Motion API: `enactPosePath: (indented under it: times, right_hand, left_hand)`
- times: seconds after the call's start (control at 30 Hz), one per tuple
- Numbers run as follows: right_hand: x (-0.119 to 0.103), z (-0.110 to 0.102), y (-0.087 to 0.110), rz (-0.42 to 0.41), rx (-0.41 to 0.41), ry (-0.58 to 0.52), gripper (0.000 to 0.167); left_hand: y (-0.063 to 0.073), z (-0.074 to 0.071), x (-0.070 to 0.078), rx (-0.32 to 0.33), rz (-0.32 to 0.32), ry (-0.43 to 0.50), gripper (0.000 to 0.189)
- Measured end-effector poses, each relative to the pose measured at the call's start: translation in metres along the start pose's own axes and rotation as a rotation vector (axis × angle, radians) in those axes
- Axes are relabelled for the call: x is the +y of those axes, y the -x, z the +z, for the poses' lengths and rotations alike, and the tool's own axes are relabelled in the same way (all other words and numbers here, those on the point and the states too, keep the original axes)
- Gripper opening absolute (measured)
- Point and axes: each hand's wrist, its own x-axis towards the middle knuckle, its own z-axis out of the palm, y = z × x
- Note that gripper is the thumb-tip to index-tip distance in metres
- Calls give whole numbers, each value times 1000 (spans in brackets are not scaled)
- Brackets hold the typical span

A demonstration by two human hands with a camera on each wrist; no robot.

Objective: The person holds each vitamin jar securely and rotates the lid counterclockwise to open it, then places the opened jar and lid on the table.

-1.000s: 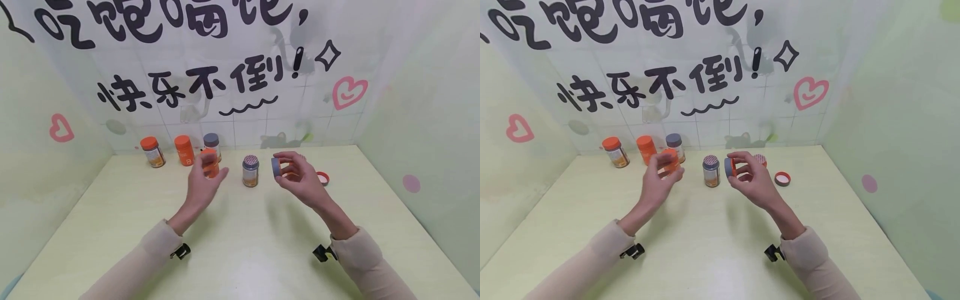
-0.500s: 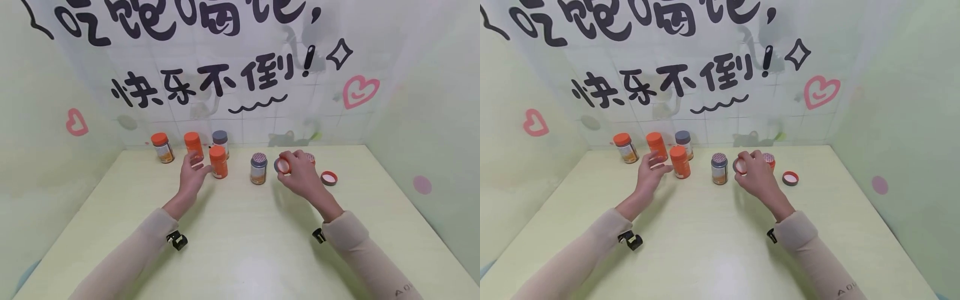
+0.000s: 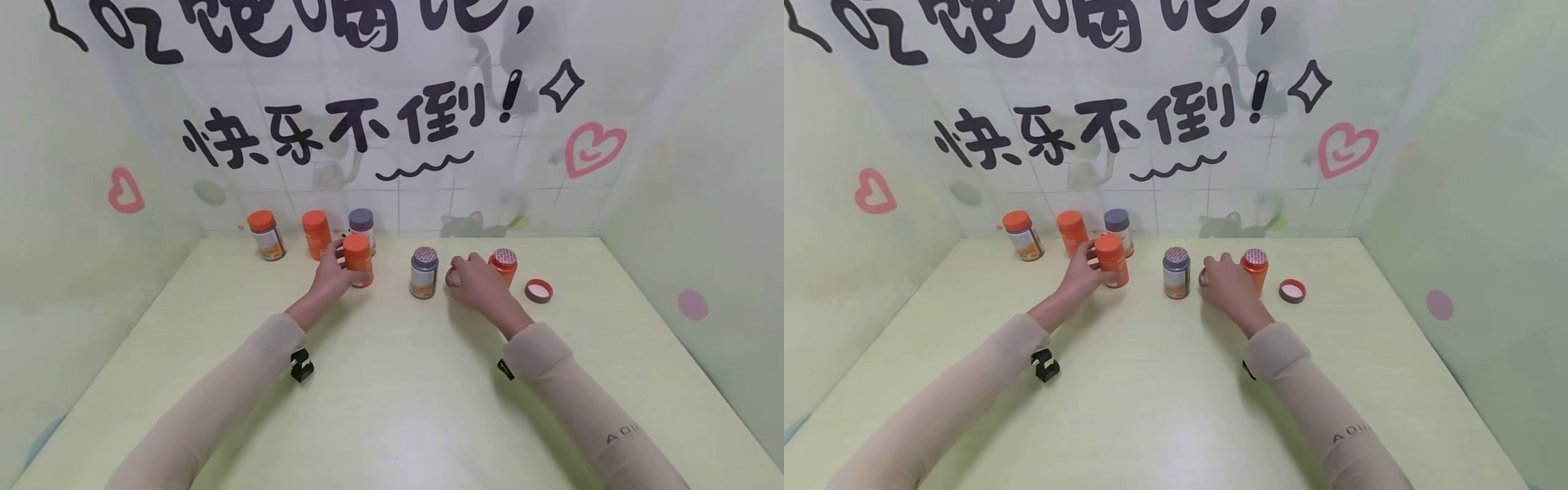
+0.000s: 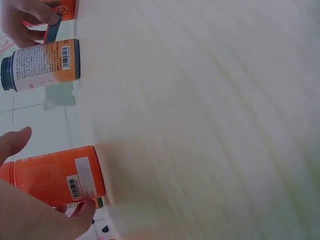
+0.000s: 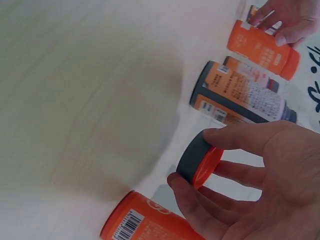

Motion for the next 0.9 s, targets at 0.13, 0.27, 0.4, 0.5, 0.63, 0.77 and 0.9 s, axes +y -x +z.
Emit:
enactPosePath:
  times: [0.13, 0.27, 0.4, 0.5, 0.63, 0.77, 0.9]
  right_hand:
    - [0, 6, -11, -5, -43, 48, 29]
    - [0, 12, -18, -3, -73, 89, 26]
    - [-1, 13, -20, 15, -89, 93, 24]
    - [-1, 14, -21, 26, -99, 83, 22]
    - [-2, 14, -21, 32, -107, 74, 26]
    - [-2, 11, -19, 53, -139, 44, 48]
    - [-1, 4, -13, 64, -162, -6, 65]
  left_hand:
    - [-4, 2, 3, 27, -27, 7, 96]
    - [-8, 1, 2, 62, -25, 31, 93]
    - [-13, 2, 1, 34, -15, 4, 92]
    - [-17, 4, 0, -5, -39, -15, 91]
    - [-22, 6, -1, -32, -80, 13, 90]
    - [-25, 6, -2, -42, -90, 27, 88]
    - [-26, 7, -2, -44, -89, 38, 83]
